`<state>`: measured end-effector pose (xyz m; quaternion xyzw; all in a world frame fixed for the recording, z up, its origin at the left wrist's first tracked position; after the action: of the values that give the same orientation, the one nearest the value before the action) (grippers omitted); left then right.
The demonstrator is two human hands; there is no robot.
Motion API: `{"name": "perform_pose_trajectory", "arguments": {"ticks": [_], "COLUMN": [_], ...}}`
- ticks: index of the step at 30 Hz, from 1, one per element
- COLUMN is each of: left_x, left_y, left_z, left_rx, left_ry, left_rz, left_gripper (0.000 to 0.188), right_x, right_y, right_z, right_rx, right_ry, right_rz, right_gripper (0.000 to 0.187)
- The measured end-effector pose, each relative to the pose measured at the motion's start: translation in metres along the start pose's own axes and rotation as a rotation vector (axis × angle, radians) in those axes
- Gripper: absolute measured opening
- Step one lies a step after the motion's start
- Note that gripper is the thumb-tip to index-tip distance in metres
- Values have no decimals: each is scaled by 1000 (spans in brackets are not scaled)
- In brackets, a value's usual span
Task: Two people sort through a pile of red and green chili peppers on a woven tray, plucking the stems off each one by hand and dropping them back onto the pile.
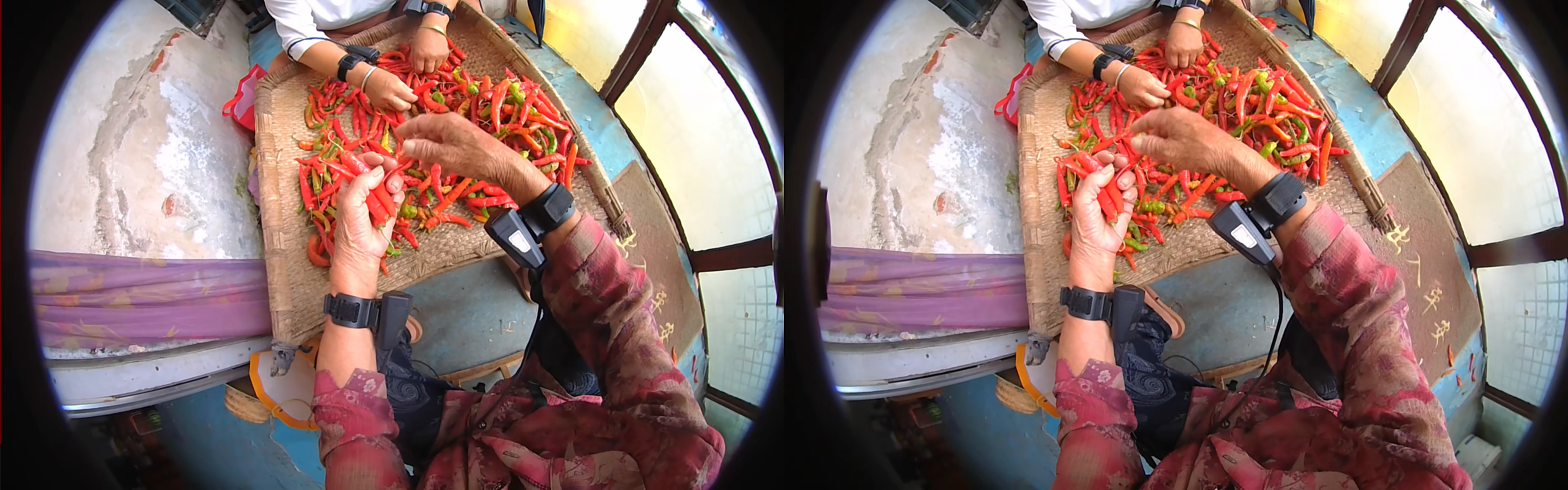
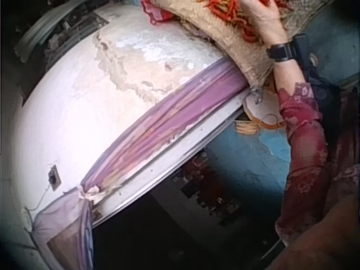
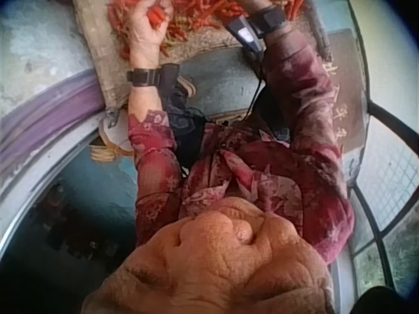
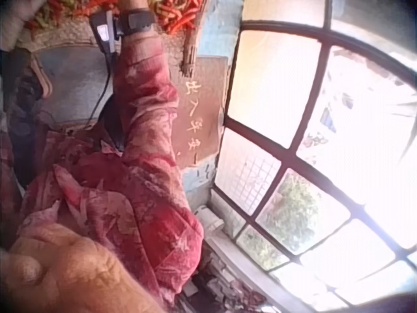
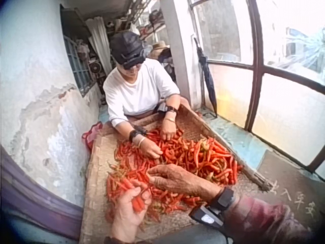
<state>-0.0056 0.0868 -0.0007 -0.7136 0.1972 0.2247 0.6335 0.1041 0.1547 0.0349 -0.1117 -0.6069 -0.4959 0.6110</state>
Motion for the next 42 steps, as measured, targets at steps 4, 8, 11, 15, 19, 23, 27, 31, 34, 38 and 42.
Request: {"name": "perform_pose_trajectory", "arguments": {"ticks": [4,8,11,15,19,23,27,31,34,38,42], "left_x": [3,3,1,4,9,8,10,13,11,9,8], "left_y": [-3,-4,-3,-5,-5,-6,-6,-14,-13,-14,-5], "left_z": [-1,-2,-1,-1,-1,0,1,1,-1,0,1], "left_rx": [6,4,28,32,60,70,91,73,115,120,64], "left_ry": [22,18,28,42,74,61,63,83,81,65,62], "left_rz": [5,19,5,26,56,51,44,-1,0,-8,-58], "left_gripper": [17,18,19,20,19,19,19,22,24,25,27], "right_x": [4,-7,-11,-15,-24,-3,14,0,-6,-20,-27], "right_y": [-15,4,14,22,30,7,-10,7,17,53,94], "right_z": [-1,-1,0,3,-1,1,-8,-3,-2,-2,-18], "right_rx": [142,24,-55,-162,-151,10,218,111,53,-132,-541], "right_ry": [7,-156,-174,-133,-239,23,86,-25,-49,-106,-256], "right_rz": [70,131,139,114,90,-5,-102,-100,-88,-193,-401], "right_gripper": [21,15,17,19,23,28,27,23,24,24,39]}}
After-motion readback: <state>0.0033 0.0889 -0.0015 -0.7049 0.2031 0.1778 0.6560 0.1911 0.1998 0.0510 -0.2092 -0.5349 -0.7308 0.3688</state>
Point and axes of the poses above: each hand's wrist, its own z-axis towards the middle knuckle, its own y-axis out of the back of the hand, x = y × z, the point moved 9 cm from there along z, towards the middle knuckle, and after that the axes turned 11 degrees about -z, right-handed, at the moved point
